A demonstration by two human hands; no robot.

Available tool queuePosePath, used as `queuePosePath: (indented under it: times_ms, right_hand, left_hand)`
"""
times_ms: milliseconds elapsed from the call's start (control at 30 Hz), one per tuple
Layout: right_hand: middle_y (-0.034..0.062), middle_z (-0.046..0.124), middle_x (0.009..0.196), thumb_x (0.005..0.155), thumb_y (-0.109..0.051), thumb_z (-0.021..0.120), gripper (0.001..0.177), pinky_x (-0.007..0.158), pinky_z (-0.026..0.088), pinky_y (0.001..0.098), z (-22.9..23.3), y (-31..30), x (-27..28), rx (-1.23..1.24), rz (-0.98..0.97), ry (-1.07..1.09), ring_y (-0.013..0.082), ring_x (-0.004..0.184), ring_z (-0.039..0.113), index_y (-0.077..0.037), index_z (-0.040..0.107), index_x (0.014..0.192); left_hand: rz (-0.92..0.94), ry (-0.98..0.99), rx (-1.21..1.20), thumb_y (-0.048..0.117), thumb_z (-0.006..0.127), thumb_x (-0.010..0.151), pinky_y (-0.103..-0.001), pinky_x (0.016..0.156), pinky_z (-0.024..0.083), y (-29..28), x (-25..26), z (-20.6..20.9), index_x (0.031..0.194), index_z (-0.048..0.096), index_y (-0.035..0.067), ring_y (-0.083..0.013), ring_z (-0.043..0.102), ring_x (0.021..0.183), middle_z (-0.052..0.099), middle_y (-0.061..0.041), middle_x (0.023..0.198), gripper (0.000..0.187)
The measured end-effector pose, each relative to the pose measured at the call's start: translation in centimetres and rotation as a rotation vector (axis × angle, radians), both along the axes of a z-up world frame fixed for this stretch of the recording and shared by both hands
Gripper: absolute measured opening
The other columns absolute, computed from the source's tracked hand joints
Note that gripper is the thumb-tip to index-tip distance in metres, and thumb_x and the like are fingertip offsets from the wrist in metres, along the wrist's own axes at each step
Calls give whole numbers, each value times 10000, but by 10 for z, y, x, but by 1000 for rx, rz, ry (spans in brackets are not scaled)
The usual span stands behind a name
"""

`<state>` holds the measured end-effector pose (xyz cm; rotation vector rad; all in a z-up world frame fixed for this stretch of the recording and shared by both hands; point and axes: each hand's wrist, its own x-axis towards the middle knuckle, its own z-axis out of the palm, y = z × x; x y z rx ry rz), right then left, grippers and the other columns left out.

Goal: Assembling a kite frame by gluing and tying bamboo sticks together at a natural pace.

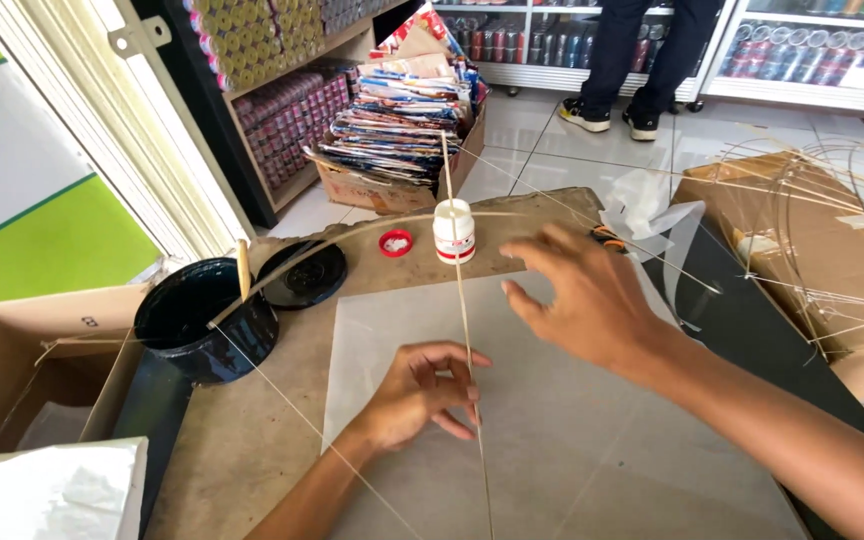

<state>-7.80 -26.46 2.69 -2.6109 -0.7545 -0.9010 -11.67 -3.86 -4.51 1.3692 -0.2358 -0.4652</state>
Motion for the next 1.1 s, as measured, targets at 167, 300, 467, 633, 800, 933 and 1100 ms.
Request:
queuePosePath:
  times_ms: [167, 300, 467, 633, 800, 933, 1100]
  right_hand:
    - [83, 555, 1151, 916, -233, 762, 329, 598, 589, 420, -1, -7, 39, 62, 67, -94, 247, 911, 641, -104, 726, 1217]
    - [61, 655, 1201, 922, -164, 761, 331, 714, 572, 466, -5, -8, 54, 28, 74, -89, 297, 1054, 629, -128, 716, 1248]
    - [43, 785, 982, 913, -78, 741, 330, 757, 545, 419, -4, -13, 56, 95, 166, -36, 257, 865, 695, -106, 710, 1241]
    - [19, 787, 923, 919, -75, 728, 337, 805, 538, 430, 1, -17, 55, 91, 191, -12, 251, 923, 700, -103, 696, 1253]
    - [-43, 788, 928, 936, -98, 704, 322, 606, 533, 381, 3, -18, 53, 123, 171, 100, 186, 684, 690, -147, 701, 1254]
    - [-27, 792, 937, 931, -83, 708, 330, 620, 539, 379, 0, -19, 53, 127, 182, 80, 191, 701, 707, -135, 694, 1256]
    - [28, 792, 937, 910, -94, 706, 393, 773, 596, 425, 9, -12, 43, 192, 137, 206, 277, 826, 737, -217, 691, 1283]
  left_hand:
    - [-117, 18, -11, -36, 764, 825, -476, 556, 671, 2, 1, -5, 1140, 721, -38, -282, 745, 670, 642, -92, 766, 318]
    - [-222, 30, 29, -24, 780, 839, -463, 621, 686, 9, 6, -3, 1146, 717, -36, -274, 756, 711, 650, -92, 774, 314]
    - [-279, 18, 69, 25, 795, 848, -452, 617, 689, 15, 12, -1, 1188, 717, -23, -279, 770, 746, 682, -109, 809, 352]
    - [-297, 40, 142, 56, 808, 823, -451, 640, 689, 20, 14, 7, 1277, 687, 1, -270, 770, 786, 664, -89, 865, 473]
    - [-383, -5, 51, 87, 929, 641, -377, 610, 645, 40, 28, 13, 1383, 615, 13, -326, 782, 874, 675, -137, 997, 809]
    - [-364, -107, 22, 37, 940, 622, -408, 641, 634, 56, 49, 4, 1364, 633, 34, -402, 783, 931, 695, -201, 1089, 803]
    - [202, -214, -112, 134, 743, 875, -674, 852, 596, 33, 65, 14, 1335, 602, -83, -526, 708, 1104, 645, -321, 1192, 528]
